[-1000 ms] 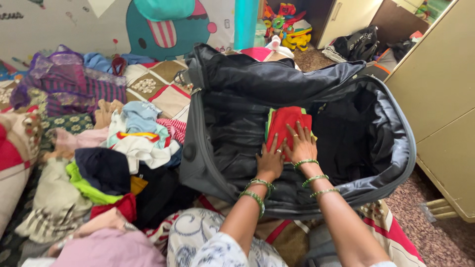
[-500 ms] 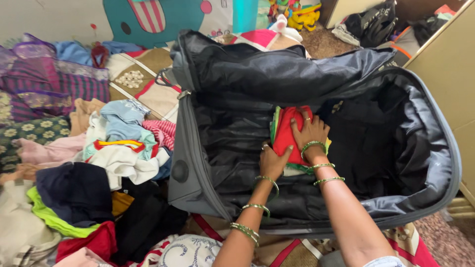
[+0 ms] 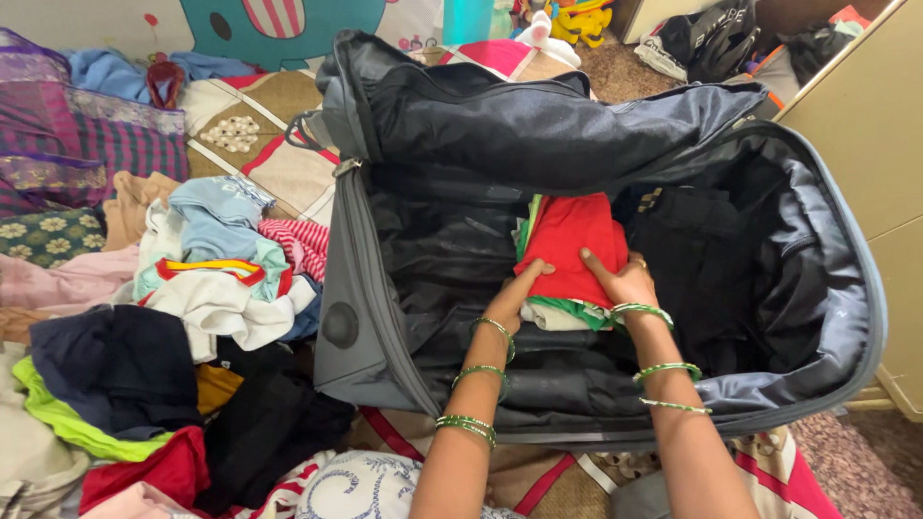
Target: The person sorts through a pile of laundry and places several items, including denim shorts, a white t-shirt, a green t-shirt, and a red shirt, into a black duffel bag.
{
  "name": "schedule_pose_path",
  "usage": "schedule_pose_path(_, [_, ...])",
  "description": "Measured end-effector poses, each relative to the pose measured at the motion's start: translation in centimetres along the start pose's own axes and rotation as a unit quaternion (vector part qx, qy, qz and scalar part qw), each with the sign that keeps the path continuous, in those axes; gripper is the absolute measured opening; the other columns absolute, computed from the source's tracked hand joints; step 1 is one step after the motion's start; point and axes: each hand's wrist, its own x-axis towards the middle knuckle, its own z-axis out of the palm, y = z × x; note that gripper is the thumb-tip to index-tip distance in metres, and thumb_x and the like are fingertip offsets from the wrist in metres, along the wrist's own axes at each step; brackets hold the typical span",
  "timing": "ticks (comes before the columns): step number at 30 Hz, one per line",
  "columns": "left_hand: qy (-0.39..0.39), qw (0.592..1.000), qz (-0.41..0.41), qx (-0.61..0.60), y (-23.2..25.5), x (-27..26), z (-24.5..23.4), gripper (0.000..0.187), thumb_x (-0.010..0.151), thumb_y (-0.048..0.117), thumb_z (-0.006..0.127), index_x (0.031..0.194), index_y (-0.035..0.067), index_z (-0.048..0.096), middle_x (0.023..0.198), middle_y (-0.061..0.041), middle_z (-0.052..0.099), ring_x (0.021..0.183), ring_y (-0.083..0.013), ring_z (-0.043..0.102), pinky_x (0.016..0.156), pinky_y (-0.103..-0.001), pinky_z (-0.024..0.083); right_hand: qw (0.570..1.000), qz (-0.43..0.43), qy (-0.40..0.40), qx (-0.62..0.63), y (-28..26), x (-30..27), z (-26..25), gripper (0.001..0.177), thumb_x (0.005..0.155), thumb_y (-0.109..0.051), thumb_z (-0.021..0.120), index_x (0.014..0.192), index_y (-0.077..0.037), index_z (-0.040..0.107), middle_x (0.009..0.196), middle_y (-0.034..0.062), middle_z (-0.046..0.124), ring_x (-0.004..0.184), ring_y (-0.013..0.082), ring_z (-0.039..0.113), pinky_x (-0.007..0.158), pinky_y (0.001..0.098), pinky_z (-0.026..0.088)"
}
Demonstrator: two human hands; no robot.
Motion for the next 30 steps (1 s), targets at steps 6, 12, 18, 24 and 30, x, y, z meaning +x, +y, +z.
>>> schedule_pose_path(6, [-0.047,0.991,-0.052,-0.117,-0.4,0.4,-0.8,0.032,0.087,0.043,0.072,0.105,0.017,0.074,0.117,-0.001,0.072,0.113,-0.0184,0.064,0.094,-0.037,0.048,0.950,0.210,-0.127,0.194,-1.5,0.0,0.2,0.097,0.072,-0.063,0.076,0.136,0.007,0.055,0.123,0.0267,0.070,0.106,0.0338,0.071,0.088,0.0443,0.057])
schedule_pose_path(12, [-0.047,0.993,-0.027,-0.109,-0.2,0.5,-1.7,0.031,0.087,0.041,0.072,0.104,0.015,0.074,0.114,-0.001,0.073,0.112,-0.0170,0.066,0.096,-0.035,0.050,0.913,0.235,-0.175,0.285,0.3,0.6,1.5,0.096,0.079,-0.067,0.075,0.140,0.004,0.055,0.130,0.0208,0.070,0.111,0.0264,0.071,0.094,0.0366,0.056])
schedule_pose_path(18, [-0.076,0.992,-0.051,-0.085,1.9,-0.6,-2.1,0.028,0.084,0.037,0.072,0.102,0.016,0.074,0.112,-0.003,0.072,0.108,-0.0195,0.066,0.093,-0.037,0.052,0.845,0.269,-0.207,0.413,-0.2,-1.5,0.1,0.078,0.075,-0.049,0.082,0.136,-0.006,0.061,0.126,0.0146,0.072,0.107,0.0260,0.073,0.091,0.0400,0.059])
schedule_pose_path(24, [-0.095,0.994,-0.043,-0.023,2.2,-0.8,-2.2,0.031,0.086,0.040,0.071,0.102,0.014,0.073,0.114,-0.006,0.072,0.108,-0.0184,0.065,0.094,-0.035,0.051,0.824,0.286,-0.211,0.441,0.3,-3.2,-0.5,0.073,0.075,-0.044,0.083,0.133,-0.007,0.062,0.122,0.0123,0.074,0.103,0.0240,0.075,0.085,0.0374,0.062])
schedule_pose_path(30, [-0.080,0.996,0.023,-0.020,2.4,-1.8,-1.6,0.043,0.086,0.048,0.069,0.112,0.014,0.073,0.120,0.000,0.070,0.114,-0.0128,0.063,0.100,-0.029,0.047,0.837,0.295,-0.163,0.430,0.0,-4.3,0.0,0.070,0.075,-0.041,0.085,0.132,-0.006,0.063,0.119,0.0133,0.074,0.099,0.0254,0.074,0.085,0.0388,0.061])
